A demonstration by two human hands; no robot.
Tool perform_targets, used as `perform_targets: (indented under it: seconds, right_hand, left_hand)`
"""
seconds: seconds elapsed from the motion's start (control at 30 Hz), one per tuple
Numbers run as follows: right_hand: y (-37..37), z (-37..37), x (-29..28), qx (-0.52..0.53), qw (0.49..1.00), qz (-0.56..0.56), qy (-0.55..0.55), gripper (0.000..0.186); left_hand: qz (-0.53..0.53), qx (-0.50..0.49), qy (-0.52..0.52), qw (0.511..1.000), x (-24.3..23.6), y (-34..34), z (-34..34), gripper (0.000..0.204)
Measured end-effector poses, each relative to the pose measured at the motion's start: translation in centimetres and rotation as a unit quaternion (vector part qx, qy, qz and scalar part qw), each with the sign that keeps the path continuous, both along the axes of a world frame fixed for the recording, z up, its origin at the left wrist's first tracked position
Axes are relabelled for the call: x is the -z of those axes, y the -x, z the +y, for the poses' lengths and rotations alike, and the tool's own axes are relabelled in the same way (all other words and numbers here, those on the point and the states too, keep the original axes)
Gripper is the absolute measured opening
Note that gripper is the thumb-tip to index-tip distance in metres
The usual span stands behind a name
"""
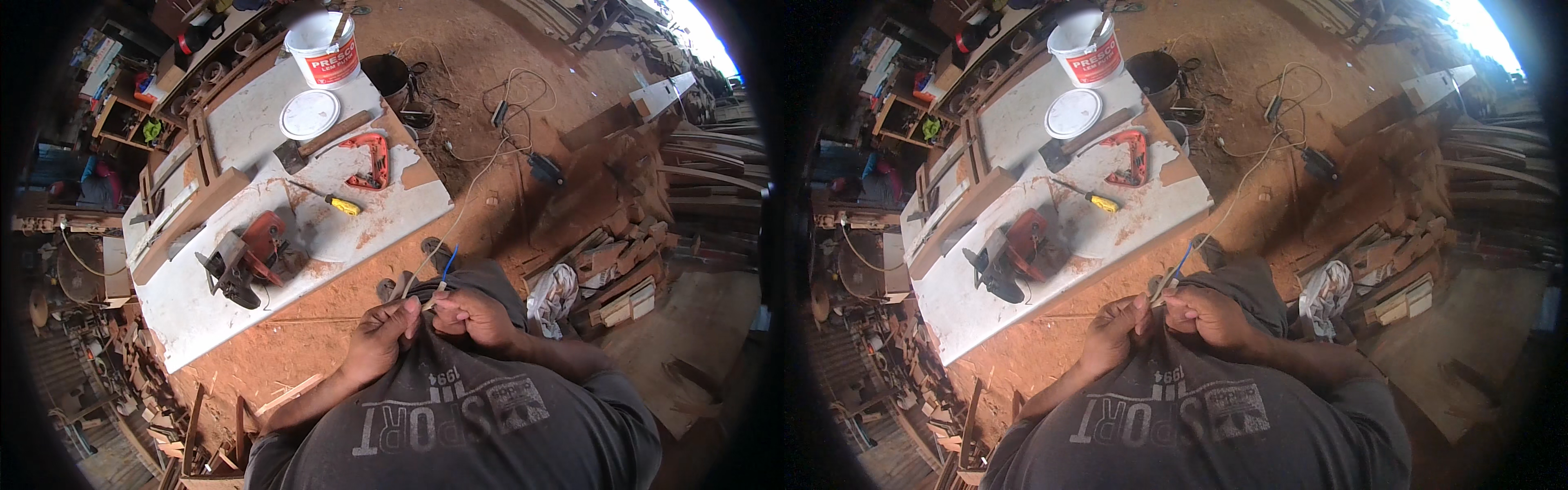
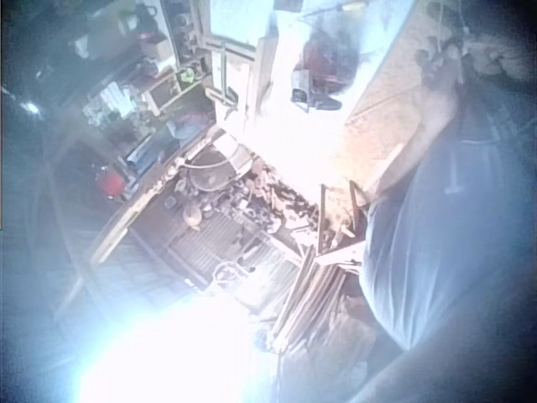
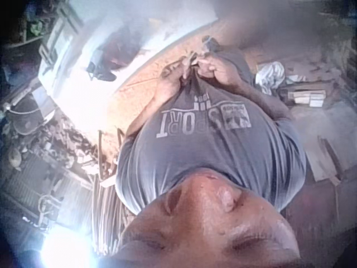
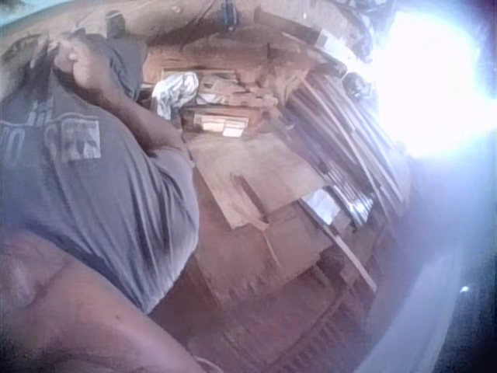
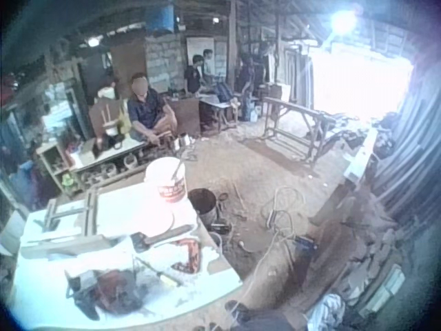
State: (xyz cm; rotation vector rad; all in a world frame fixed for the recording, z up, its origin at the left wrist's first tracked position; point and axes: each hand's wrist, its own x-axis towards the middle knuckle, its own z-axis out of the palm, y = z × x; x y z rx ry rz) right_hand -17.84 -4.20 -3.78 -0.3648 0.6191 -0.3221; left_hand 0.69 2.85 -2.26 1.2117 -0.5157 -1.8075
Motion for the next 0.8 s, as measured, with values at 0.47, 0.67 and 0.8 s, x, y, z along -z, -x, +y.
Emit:
perform_targets:
  seconds: [0.47,0.67,0.8]
  right_hand:
    - [0.2,-1.5,-0.2,-0.005,0.998,0.008,0.055,0.042]
    - [-0.1,-1.8,0.3,0.007,0.999,-0.046,-0.001,0.037]
    - [0.9,-2.2,0.6,-0.031,0.997,-0.046,0.059,0.038]
  left_hand:
    - [-0.061,0.018,-0.005,0.998,-0.1,-0.1,-1.3,0.047]
    - [-0.068,0.006,0.018,0.997,0.2,-0.4,-1.4,0.047]
    - [-0.064,-0.003,0.026,0.998,0.7,-0.8,-1.1,0.047]
